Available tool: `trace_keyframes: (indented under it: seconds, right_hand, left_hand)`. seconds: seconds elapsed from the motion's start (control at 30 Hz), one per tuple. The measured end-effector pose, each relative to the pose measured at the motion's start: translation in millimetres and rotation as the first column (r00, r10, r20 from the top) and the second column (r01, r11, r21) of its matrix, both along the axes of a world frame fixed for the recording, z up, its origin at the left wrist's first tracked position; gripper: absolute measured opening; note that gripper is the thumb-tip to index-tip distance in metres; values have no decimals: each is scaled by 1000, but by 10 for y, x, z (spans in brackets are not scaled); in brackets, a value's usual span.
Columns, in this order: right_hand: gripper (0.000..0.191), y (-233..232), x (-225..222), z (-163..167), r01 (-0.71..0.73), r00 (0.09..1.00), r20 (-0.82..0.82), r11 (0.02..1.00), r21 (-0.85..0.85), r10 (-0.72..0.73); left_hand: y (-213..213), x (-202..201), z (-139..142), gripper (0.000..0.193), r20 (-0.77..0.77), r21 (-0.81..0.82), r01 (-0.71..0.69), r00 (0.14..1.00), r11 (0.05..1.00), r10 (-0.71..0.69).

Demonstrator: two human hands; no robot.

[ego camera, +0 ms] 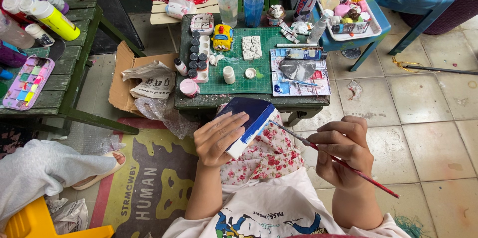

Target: The person sits on the floor and paints a white plaster picture frame with blue paint using a brush, holding the frame on their lap and rotating it to reach different edges. They dip the brush in paint on the table between strokes and continue coating the frame's borders.

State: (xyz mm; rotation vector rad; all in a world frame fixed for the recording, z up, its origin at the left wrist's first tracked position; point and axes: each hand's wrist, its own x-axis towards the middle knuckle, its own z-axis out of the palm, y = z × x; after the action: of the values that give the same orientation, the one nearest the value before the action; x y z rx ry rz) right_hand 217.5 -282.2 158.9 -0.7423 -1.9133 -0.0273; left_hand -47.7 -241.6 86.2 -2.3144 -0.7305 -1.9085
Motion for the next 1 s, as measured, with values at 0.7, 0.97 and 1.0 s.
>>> trace_keyframes:
  seconds: [0.7,0.97,1.0]
  right_hand:
    - [17,27,20,-115,-51,996,-74,998,-35,48]
    - [15,36,0,-210,-40,990,-134,999,-12,38]
    - [14,32,5,-213,-55,988,-142,998,-17,52]
  left_hand:
    - [-10,31,9,38,70,-15,-1,998,1000,2]
    - [8,50,-14,37,123,-32,26,992,999,-22]
    - [10,55,-17,36,122,-34,23,992,999,-18]
